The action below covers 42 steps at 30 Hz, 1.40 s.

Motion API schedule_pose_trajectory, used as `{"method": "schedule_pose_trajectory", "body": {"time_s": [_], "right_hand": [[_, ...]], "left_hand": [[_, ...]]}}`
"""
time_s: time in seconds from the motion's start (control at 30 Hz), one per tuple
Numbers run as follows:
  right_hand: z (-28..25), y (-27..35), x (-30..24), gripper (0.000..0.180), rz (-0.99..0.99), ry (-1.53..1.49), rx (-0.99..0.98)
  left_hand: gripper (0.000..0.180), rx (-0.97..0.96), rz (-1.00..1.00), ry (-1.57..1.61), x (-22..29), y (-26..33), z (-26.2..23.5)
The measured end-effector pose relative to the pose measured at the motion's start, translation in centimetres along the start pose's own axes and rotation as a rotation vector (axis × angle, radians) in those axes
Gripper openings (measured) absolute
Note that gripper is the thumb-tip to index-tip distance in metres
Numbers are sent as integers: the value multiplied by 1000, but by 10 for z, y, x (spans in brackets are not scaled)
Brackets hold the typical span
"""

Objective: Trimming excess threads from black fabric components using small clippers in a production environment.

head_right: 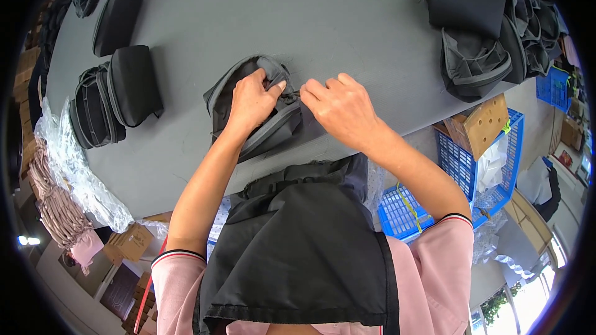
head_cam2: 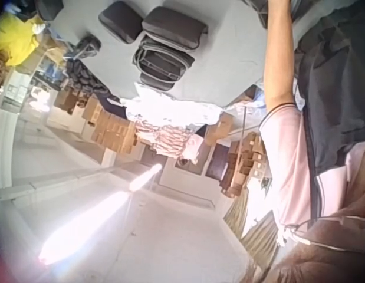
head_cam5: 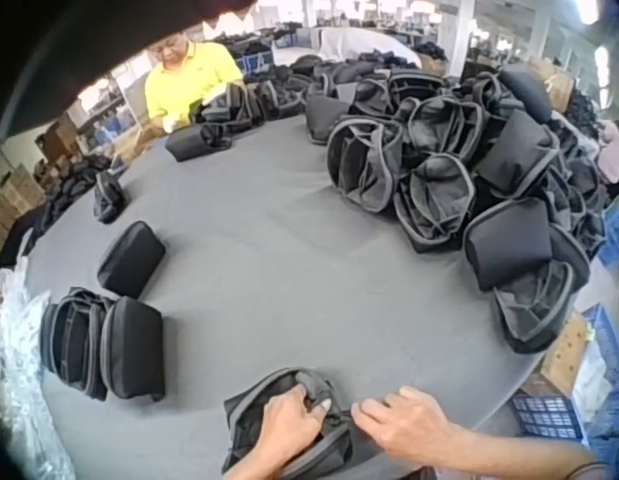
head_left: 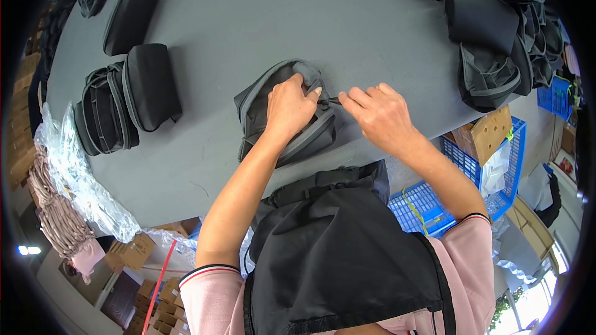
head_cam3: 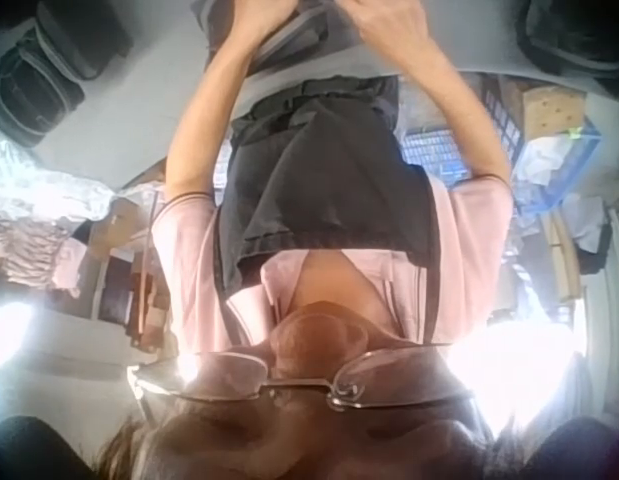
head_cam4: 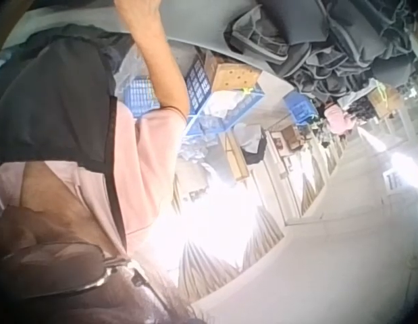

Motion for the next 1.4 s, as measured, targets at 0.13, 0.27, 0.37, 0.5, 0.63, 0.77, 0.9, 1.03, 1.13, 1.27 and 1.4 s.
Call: {"method": "schedule_pose_trajectory", "body": {"time_s": [0.13,0.27,0.37,0.5,0.63,0.77,0.9,1.03,1.13,1.27,1.4], "right_hand": [[6,0,1,25,5,7,-40],[11,1,12,21,125,-143,-95],[22,6,31,21,381,-386,-176],[22,13,32,23,413,-443,-106],[27,14,29,23,402,-463,-120],[41,23,50,23,798,-918,-98],[94,19,55,26,976,-1112,-254],[104,10,45,15,1017,-1192,-376],[108,11,45,10,1106,-1449,-426],[120,17,52,13,1097,-1622,-490],[110,22,51,16,1146,-1614,-461]], "left_hand": [[31,13,-6,9,1,0,-2],[28,-5,-16,-6,0,0,0],[28,-20,-41,20,-1,0,-1],[28,-26,-22,12,1,-1,0],[31,-3,-30,45,-2,2,1],[29,5,-10,48,0,2,-1],[28,-99,-17,111,-3,1,5],[28,-95,6,145,-7,0,6],[27,-137,-12,164,-14,-5,7],[29,-178,-42,238,-21,-11,13],[30,-172,-92,342,-28,-10,18]]}}
Point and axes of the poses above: each hand's wrist, its own y-axis away from the middle knuckle, its own z-axis out of the palm, x = y × z, the point moved 8 cm from there along -y, towards the middle knuckle, and after that the axes turned 15 degrees about z, right-handed, at the moved point
